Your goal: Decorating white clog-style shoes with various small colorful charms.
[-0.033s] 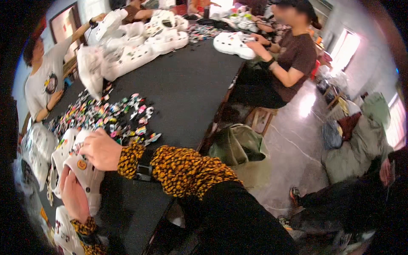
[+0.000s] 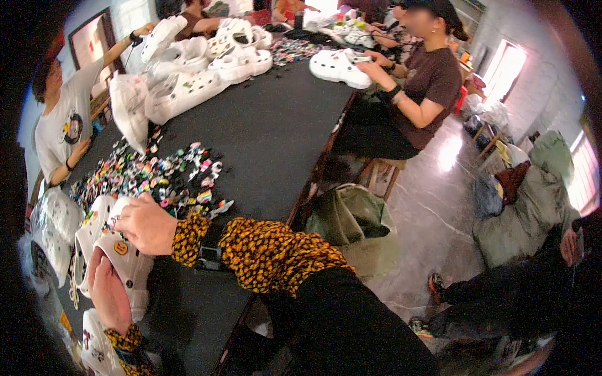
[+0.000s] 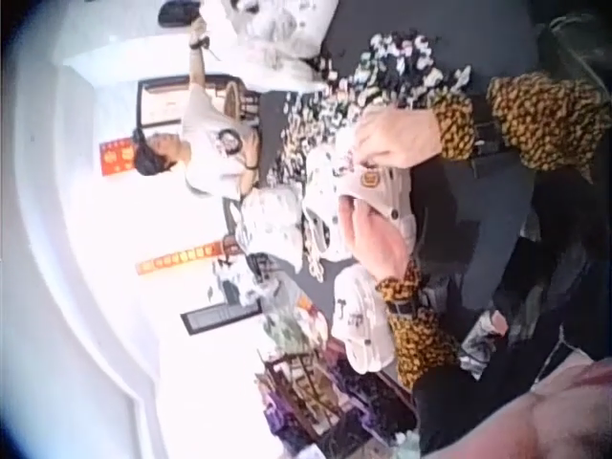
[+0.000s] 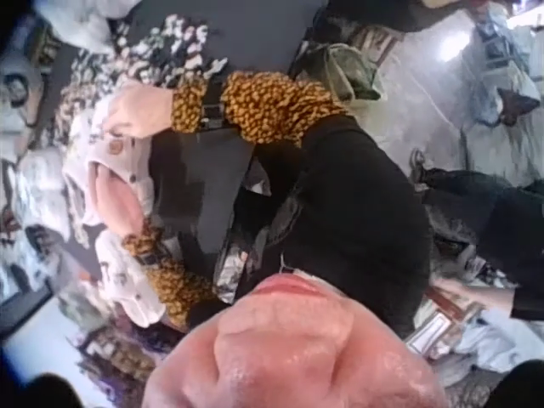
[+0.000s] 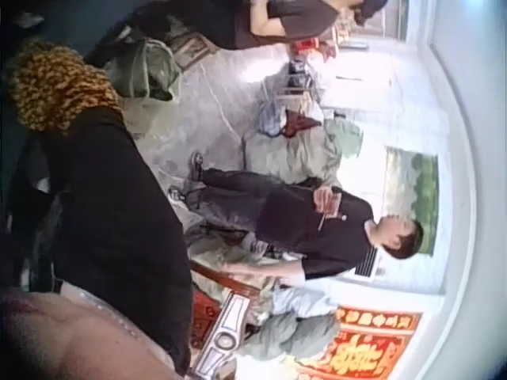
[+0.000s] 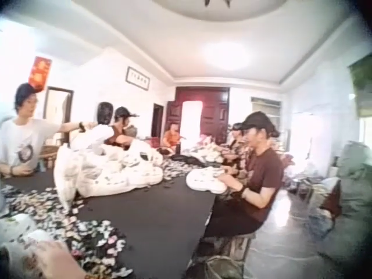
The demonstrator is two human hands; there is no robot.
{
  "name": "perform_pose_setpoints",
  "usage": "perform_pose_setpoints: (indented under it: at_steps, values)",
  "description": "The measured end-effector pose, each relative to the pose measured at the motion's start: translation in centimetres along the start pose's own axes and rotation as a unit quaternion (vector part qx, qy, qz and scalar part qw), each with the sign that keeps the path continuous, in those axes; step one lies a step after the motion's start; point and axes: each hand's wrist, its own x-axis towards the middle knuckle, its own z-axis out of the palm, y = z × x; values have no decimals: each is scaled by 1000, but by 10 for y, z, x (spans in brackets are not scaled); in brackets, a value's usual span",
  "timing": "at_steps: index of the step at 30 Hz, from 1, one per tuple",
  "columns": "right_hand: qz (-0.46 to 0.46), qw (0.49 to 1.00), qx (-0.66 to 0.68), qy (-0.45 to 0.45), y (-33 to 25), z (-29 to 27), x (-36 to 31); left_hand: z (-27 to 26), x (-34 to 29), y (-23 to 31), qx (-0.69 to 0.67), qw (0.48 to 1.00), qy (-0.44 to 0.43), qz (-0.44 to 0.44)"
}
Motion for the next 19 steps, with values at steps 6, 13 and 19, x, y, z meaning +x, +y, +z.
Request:
perform_pose_setpoints:
  at_steps: [6,13,19]
  values:
    - [4,995,80,51,-3,-9,8,5,-7,4,13,1000,18,9]
    - [-31,965,231,123,-34,-62,36,7,-17,23,27,993,85,76]
    - [-247,872,396,147,-98,-126,58,10,-26,49,6,988,64,139]
